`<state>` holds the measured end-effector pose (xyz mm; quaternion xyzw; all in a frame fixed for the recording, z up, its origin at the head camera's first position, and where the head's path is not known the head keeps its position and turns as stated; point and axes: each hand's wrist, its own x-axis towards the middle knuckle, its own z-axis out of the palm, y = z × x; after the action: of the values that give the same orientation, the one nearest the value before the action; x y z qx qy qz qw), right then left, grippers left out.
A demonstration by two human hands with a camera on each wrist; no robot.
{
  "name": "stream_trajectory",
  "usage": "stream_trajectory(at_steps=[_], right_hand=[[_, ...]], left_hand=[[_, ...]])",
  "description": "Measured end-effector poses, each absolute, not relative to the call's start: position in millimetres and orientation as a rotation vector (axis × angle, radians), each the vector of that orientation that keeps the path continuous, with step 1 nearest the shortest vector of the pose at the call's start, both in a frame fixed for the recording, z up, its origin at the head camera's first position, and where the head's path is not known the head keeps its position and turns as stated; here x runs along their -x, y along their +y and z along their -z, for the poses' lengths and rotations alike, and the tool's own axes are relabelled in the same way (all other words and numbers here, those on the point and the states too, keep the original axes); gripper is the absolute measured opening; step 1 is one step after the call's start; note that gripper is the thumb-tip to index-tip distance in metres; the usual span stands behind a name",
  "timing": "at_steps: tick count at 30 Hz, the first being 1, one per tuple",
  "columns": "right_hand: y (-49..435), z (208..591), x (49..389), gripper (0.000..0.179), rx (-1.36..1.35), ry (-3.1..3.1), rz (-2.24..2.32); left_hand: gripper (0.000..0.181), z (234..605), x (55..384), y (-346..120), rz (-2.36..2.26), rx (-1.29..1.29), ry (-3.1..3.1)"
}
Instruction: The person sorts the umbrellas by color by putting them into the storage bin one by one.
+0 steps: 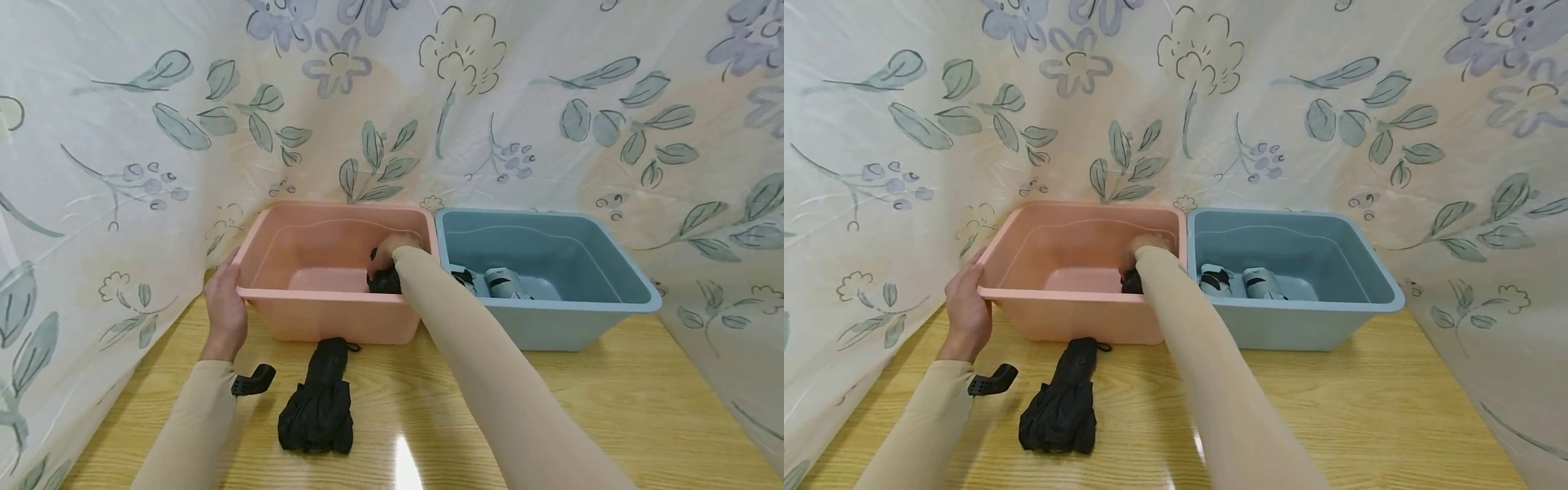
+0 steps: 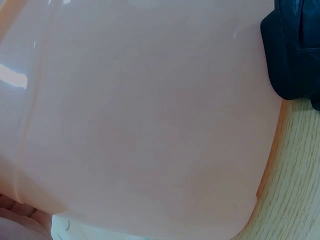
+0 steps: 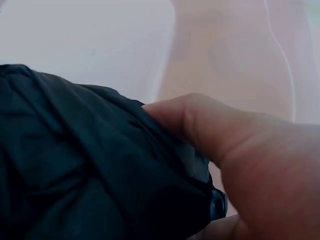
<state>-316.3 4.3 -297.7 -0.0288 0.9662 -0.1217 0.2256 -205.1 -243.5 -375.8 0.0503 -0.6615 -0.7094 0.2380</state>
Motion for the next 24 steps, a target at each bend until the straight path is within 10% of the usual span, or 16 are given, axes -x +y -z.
stream_trajectory(at_steps=[24], right_hand=[[1.1,292.2,315.8,0.046,-0.304,2.456,0.626]], left_hand=[[0.048,376.0,204.7,-244.7,1.903,-0.123,-1.841]])
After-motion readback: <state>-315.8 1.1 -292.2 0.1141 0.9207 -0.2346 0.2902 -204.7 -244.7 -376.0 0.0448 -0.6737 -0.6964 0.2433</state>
